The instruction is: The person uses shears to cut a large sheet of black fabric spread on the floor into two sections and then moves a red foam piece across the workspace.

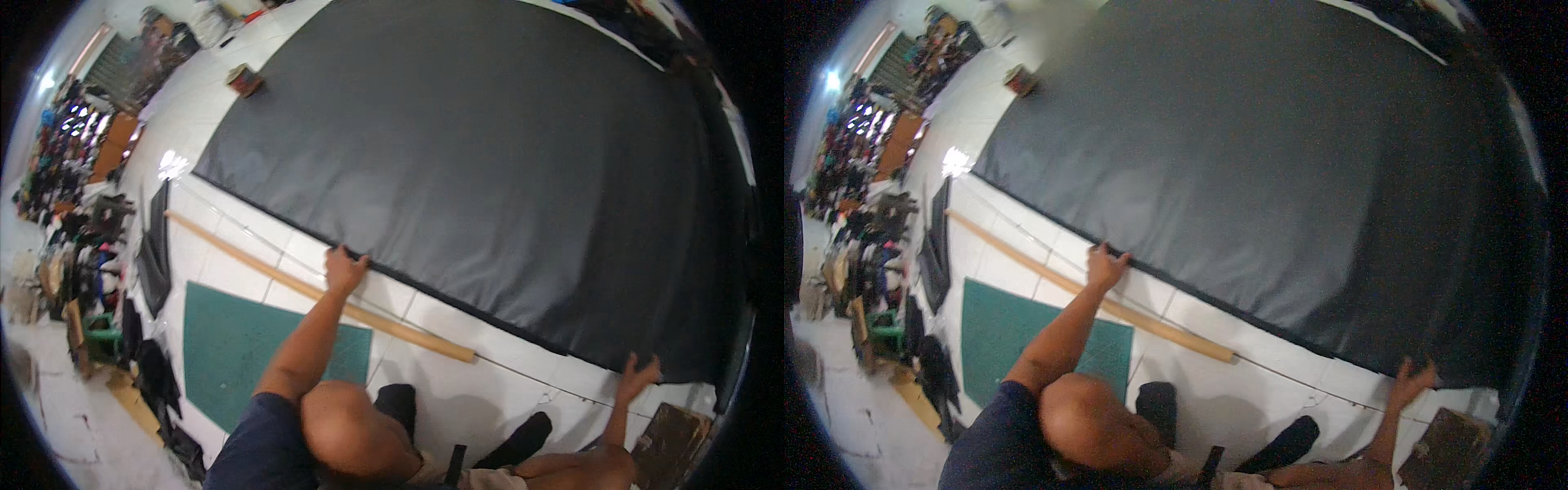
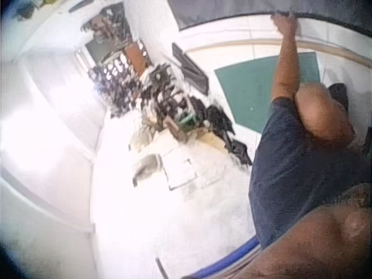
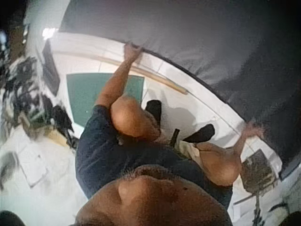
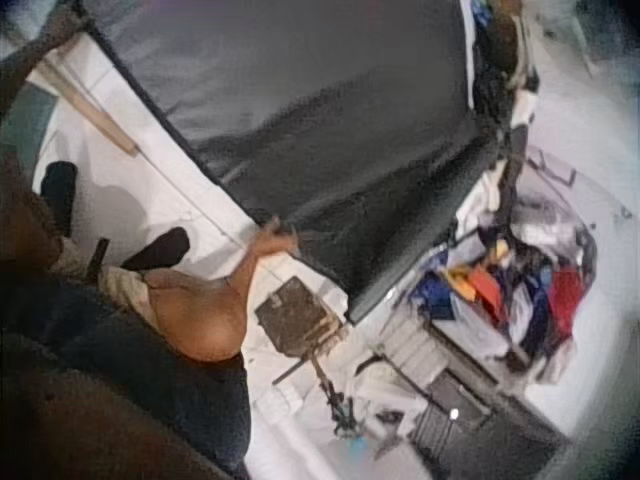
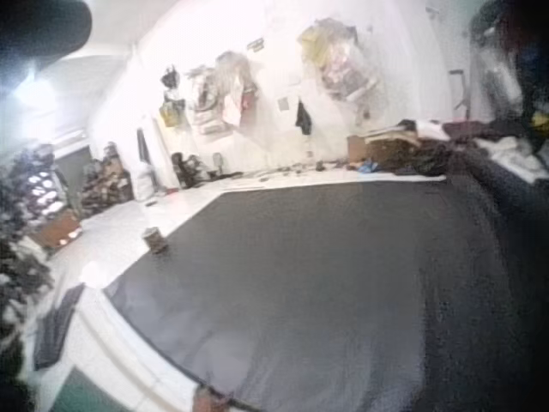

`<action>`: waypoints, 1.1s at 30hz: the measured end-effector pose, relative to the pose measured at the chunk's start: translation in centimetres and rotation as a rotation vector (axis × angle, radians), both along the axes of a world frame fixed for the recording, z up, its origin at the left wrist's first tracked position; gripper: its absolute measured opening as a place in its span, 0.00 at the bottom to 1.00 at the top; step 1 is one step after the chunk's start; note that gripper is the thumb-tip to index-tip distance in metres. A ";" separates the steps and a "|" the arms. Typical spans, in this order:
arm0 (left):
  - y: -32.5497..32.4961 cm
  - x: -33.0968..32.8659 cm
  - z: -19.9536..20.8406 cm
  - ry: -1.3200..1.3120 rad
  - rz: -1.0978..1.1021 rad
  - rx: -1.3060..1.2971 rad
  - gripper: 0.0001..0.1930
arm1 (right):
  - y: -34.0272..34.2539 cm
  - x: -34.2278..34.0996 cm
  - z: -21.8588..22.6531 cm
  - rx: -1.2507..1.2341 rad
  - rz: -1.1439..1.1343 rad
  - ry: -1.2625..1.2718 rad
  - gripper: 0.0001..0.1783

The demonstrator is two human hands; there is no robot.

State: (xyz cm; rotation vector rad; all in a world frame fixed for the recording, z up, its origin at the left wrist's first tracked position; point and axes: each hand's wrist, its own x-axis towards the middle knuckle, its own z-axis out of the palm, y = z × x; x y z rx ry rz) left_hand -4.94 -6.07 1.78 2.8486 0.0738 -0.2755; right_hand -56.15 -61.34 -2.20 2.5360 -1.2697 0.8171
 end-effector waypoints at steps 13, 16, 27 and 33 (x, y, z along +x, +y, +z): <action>2.3 0.1 -0.6 -0.091 -0.127 -0.098 0.40 | 11.9 10.4 4.8 0.571 0.614 0.499 0.35; 4.8 0.6 -1.7 -0.148 -0.162 -0.100 0.37 | 11.1 7.7 4.2 0.579 0.531 0.449 0.33; 15.7 -3.5 -1.3 0.099 0.828 -0.328 0.33 | 11.8 11.7 4.7 0.442 0.377 0.081 0.24; 7.3 -2.0 -1.5 -0.524 0.650 -0.662 0.26 | 18.2 20.7 13.9 0.544 1.018 0.228 0.34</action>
